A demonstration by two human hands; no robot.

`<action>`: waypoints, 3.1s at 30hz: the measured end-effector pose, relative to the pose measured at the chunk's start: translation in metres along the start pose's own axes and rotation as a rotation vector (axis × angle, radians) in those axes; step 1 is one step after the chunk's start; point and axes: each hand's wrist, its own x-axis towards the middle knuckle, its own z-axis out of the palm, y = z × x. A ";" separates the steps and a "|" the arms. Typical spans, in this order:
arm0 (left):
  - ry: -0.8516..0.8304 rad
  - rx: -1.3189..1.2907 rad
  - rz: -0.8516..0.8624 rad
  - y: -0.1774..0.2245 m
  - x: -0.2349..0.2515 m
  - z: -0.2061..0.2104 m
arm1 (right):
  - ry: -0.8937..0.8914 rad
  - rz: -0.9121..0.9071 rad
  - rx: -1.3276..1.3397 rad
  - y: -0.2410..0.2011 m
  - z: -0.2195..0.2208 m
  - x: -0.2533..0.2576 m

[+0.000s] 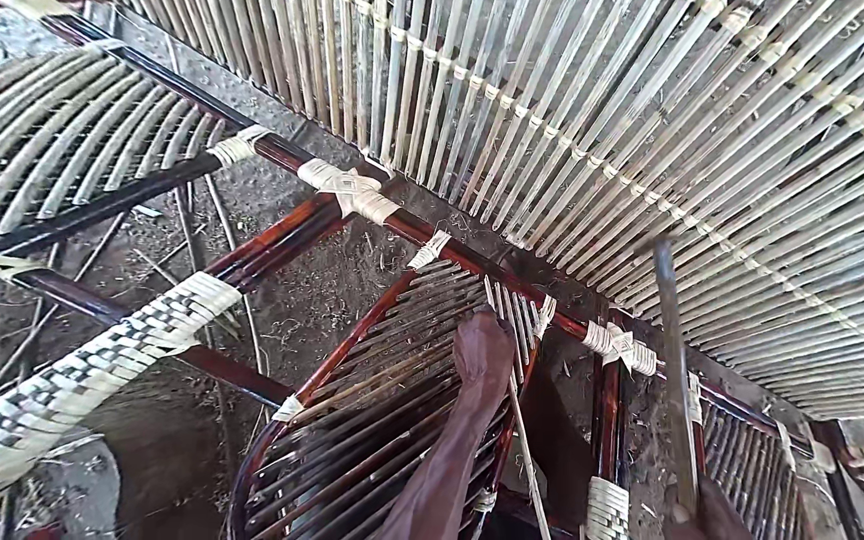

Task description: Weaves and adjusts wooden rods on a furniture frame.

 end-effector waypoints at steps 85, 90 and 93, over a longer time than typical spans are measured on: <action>-0.084 0.106 0.308 -0.034 -0.140 0.000 | 0.111 0.218 -0.646 0.021 0.025 -0.033; -0.124 -0.029 0.304 -0.070 -0.180 0.015 | 0.152 0.156 -0.531 0.017 -0.042 -0.096; -0.094 -0.059 0.337 -0.069 -0.177 0.016 | -0.107 0.326 -0.480 0.014 -0.088 -0.157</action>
